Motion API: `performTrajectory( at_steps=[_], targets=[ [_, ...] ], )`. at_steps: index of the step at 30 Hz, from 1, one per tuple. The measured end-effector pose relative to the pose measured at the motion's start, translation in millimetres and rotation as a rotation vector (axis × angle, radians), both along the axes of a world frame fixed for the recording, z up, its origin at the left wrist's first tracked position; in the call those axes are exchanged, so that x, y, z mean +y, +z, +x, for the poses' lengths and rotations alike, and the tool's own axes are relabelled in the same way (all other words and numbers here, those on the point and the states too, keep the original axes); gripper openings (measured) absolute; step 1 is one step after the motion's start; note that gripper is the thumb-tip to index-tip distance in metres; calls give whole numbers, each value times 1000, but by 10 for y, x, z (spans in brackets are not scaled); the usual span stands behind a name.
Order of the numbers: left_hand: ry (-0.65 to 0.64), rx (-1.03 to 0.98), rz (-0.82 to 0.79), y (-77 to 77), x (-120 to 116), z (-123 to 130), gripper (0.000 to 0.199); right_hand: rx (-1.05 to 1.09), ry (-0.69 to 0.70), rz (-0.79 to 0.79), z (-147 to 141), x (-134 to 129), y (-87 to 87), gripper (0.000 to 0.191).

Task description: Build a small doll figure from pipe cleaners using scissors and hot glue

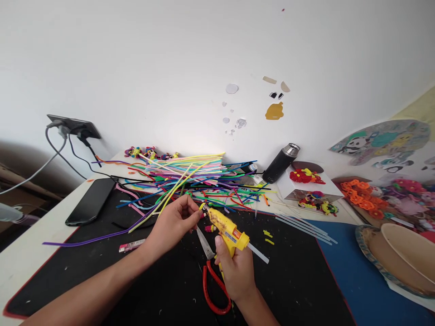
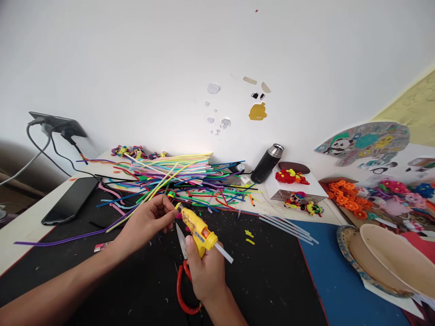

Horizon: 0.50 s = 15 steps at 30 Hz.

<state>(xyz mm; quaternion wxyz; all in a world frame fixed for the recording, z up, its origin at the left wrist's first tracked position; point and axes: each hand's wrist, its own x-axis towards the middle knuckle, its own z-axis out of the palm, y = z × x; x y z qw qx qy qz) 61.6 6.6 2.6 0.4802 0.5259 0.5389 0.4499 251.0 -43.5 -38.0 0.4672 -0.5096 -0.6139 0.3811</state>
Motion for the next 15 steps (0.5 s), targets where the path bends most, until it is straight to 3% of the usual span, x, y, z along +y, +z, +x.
performTrajectory(
  at_steps=[15],
  targets=[
    [3,-21,13,65,-11,21,30,-3,34,-15,-1,4,-6,55]
  ],
)
